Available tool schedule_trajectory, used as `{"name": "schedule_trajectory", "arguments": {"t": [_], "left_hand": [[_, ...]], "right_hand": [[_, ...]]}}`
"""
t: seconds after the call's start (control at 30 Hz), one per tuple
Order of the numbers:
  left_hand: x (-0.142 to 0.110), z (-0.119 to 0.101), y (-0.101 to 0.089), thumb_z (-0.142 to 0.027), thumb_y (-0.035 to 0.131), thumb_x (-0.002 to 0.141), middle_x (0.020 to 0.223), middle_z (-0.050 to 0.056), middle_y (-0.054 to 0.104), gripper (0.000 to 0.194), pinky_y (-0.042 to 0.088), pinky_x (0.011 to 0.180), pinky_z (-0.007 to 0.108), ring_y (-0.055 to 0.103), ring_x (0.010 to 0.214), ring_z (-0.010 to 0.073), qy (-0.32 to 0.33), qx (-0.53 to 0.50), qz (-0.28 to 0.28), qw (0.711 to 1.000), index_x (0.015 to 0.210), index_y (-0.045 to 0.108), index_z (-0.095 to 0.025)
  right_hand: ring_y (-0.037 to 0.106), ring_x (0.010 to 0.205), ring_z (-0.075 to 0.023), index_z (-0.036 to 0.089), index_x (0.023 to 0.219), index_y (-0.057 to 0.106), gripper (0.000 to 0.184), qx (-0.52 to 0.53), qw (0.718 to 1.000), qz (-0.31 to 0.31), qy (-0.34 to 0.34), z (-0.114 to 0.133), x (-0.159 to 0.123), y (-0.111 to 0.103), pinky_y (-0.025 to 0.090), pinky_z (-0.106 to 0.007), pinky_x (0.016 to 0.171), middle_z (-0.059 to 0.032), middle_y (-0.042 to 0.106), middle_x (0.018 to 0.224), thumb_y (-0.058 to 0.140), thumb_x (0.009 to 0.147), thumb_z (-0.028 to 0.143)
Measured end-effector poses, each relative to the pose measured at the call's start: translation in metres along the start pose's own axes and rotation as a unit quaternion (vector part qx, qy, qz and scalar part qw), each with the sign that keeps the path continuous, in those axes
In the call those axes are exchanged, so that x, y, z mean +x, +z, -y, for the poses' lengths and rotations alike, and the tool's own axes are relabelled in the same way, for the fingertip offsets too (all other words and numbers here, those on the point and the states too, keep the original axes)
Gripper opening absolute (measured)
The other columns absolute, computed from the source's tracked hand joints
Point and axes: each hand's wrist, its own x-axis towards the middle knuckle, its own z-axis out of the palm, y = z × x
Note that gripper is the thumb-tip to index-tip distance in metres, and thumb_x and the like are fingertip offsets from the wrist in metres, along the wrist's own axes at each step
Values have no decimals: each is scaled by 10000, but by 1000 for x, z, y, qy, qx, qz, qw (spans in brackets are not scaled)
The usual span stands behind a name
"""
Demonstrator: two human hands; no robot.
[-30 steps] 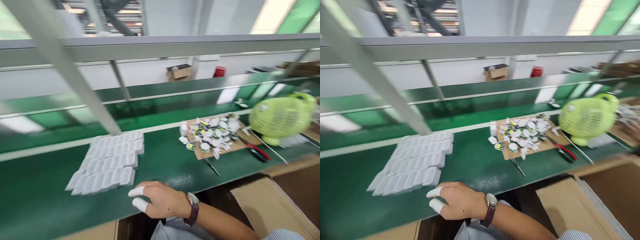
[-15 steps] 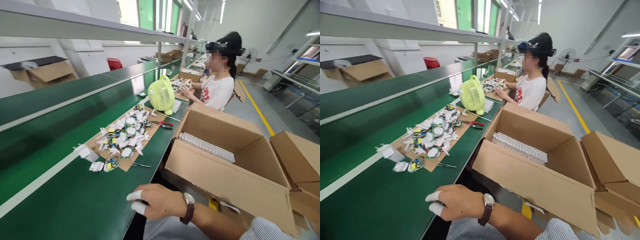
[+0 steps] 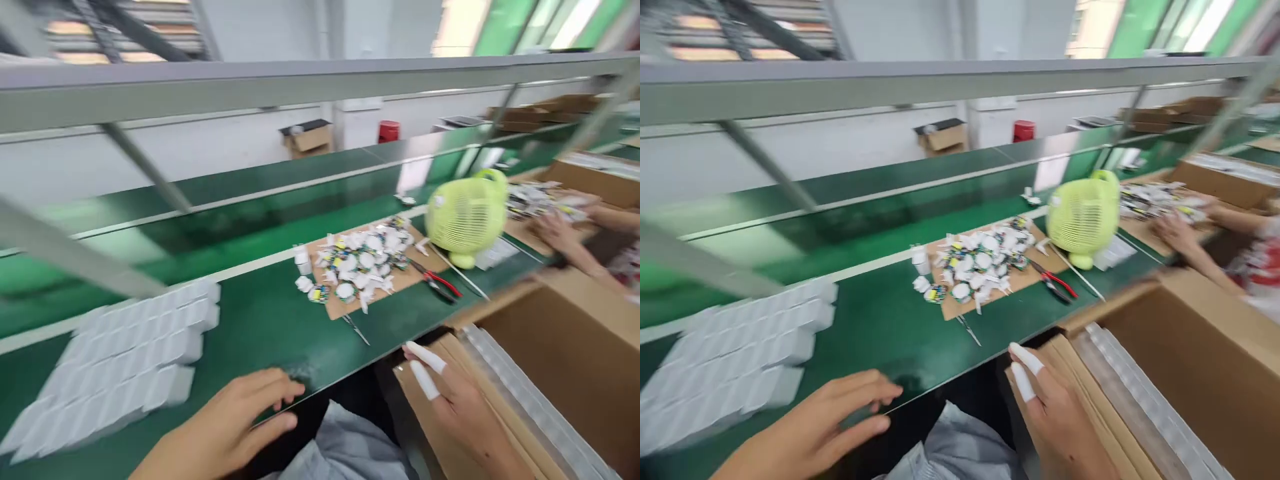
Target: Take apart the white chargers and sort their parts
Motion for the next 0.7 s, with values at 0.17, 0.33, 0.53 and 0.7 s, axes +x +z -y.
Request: {"name": "schedule_trajectory", "arguments": {"t": [0.17, 0.33, 0.53, 0.7], "left_hand": [[-43, 40, 9, -304, 547, 1039, 1176, 101, 744, 264, 554, 971, 413, 687, 1111, 285, -90, 223, -112, 964, 1242, 700, -232], [-104, 72, 3, -327, 599, 981, 1413, 205, 615, 270, 448, 1045, 612, 491, 1386, 482, -249, 383, -193, 868, 1198, 701, -203], [-129, 101, 6, -395, 534, 1004, 1464, 179, 599, 244, 428, 1070, 591, 461, 1438, 451, -275, 347, -190, 876, 1041, 699, -218], [-133, 110, 7, -457, 525, 998, 1389, 164, 665, 299, 480, 1026, 558, 539, 1376, 427, -261, 341, -229, 873, 973, 716, -228]], "right_hand": [[783, 1049, -257, 362, 1446, 608, 514, -16, 969, 125, -214, -35, 41, 7, 685, -335, 863, -57, 768, 1249, 564, 951, 230], [765, 1100, -266, 323, 1464, 588, 510, -71, 938, 174, -292, -27, 93, 4, 677, -388, 885, -73, 745, 1301, 533, 970, 207], [733, 1164, -274, 226, 1394, 639, 445, -90, 918, 216, -322, 25, 135, 29, 633, -436, 968, -141, 726, 1322, 412, 1013, 180], [706, 1211, -273, 219, 1380, 640, 413, -78, 909, 229, -340, 41, 146, 45, 594, -440, 1029, -139, 716, 1336, 448, 1018, 172]]}}
